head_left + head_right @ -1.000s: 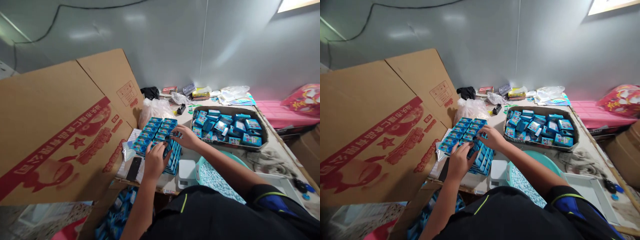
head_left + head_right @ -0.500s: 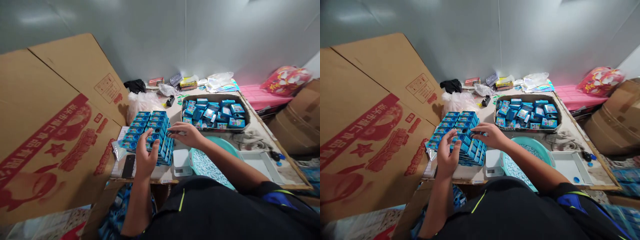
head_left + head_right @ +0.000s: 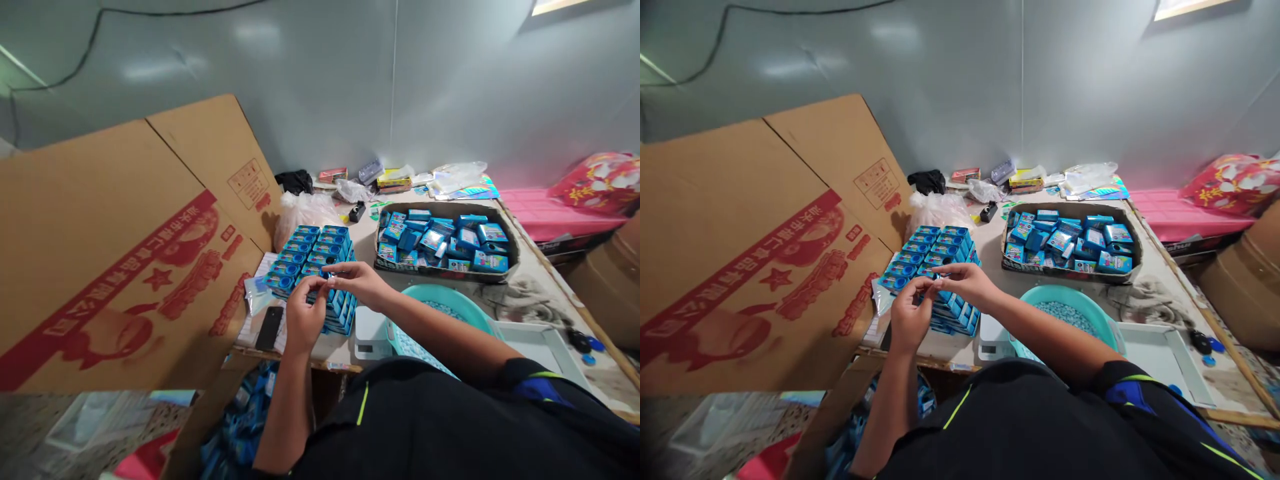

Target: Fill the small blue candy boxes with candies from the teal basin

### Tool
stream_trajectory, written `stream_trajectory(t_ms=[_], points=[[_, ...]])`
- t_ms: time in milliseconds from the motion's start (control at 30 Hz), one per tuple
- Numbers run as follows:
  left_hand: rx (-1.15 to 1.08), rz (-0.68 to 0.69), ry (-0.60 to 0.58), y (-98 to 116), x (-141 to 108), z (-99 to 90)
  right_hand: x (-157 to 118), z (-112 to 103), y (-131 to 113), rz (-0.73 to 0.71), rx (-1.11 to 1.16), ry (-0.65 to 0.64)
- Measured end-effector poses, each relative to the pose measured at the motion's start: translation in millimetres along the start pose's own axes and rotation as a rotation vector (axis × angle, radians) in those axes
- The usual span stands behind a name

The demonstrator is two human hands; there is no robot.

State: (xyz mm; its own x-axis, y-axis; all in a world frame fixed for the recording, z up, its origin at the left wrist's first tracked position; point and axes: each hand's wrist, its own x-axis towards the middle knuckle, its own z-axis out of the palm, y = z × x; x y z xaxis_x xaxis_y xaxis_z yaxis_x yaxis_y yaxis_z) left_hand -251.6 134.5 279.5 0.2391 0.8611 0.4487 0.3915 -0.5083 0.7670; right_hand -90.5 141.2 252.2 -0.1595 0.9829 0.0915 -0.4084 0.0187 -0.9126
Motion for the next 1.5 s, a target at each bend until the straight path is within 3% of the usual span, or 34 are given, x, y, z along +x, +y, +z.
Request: stream_trajectory(t_ms=[133, 200, 267, 367, 433, 500, 600, 667, 800, 1000, 1267, 1500], points=[[-0.125, -0.125, 0.074, -13.1, -0.5, -4.9, 11.3, 0.0, -2.2, 0.061, 0.109, -0.010], [-0.057, -0.094, 0.152, -16.5, 0.9, -9.6, 18.1, -5.5, -3.7, 0.013, 0.080, 0.009], [0.099, 0.019, 0.166, -17.2, 2.6, -15.1, 27.6, -14.3, -5.5, -0.144, -0.086, 0.082], [0.355, 0.226, 0.058, -17.4, 4.2, -20.2, 45.8, -30.4, -6.5, -0.466, -0.486, 0.170], [0.462, 0.315, -0.050, -19.3, 4.2, -19.8, 56.9, -40.0, -5.0, -0.628, -0.717, 0.099], [0.508, 0.366, -0.124, -23.1, 3.5, -17.8, 63.8, -47.0, -2.4, -0.719, -0.908, -0.054], [0.518, 0.421, -0.131, -31.1, 2.8, -15.7, 65.2, -52.2, 1.0, -0.772, -1.133, -0.196], [0.526, 0.458, -0.112, -36.8, 3.4, -15.5, 62.0, -52.8, 2.8, -0.783, -1.213, -0.193], [0.572, 0.526, -0.070, -48.6, 4.8, -12.5, 54.8, -50.1, 8.2, -0.787, -1.232, -0.110], [0.598, 0.556, 0.085, -68.4, 0.3, 2.0, 53.1, -43.8, 18.3, -0.788, -1.263, -0.033], [0.507, 0.446, 0.120, -100.5, 0.2, 18.5, 60.3, -42.5, 30.9, -0.845, -1.255, 0.071], [0.486, 0.440, 0.197, -108.4, -0.6, 33.1, 73.3, -39.6, 41.8, -0.872, -1.180, 0.119]])
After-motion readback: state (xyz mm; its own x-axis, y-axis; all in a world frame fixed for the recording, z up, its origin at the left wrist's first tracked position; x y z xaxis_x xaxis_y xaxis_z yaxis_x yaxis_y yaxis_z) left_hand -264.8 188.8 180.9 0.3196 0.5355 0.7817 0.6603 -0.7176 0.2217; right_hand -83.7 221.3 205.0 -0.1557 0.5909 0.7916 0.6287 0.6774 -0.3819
